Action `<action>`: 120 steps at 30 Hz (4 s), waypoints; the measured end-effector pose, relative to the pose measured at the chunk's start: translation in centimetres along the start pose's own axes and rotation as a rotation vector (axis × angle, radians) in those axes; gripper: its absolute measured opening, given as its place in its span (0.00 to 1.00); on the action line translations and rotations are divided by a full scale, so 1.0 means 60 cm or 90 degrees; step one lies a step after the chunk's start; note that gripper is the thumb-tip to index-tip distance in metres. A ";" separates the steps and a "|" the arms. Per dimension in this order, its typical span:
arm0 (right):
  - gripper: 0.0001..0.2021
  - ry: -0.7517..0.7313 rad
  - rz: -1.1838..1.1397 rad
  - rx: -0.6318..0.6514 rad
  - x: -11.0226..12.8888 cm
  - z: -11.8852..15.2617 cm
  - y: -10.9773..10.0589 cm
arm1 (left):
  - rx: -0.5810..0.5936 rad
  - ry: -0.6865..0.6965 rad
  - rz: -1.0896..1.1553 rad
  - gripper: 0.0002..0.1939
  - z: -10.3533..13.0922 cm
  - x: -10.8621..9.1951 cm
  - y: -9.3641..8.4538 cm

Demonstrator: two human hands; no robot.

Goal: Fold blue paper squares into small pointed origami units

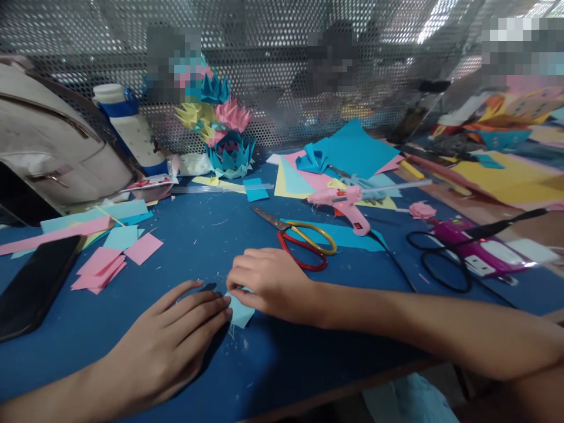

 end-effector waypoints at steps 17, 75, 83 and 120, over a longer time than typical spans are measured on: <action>0.14 -0.122 0.089 0.156 0.018 0.001 -0.017 | 0.014 -0.037 -0.051 0.18 -0.003 0.006 0.001; 0.05 -0.019 -0.172 0.284 -0.025 0.003 -0.008 | 0.201 -0.037 0.078 0.29 -0.023 0.007 0.028; 0.06 -0.018 -0.167 0.267 -0.026 0.005 -0.007 | 0.214 -0.051 0.078 0.28 -0.023 0.007 0.028; 0.17 -0.312 -0.098 0.100 -0.020 0.008 -0.039 | 0.215 -0.070 0.107 0.29 -0.020 0.009 0.035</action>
Point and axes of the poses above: each hand's wrist, its own z-axis away from the middle knuckle, its own y-axis out of the palm, x = y × z, the point moved 8 cm from there along -z, towards the middle knuckle, and after that the axes turned 1 degree about z, right-handed, at the moved point
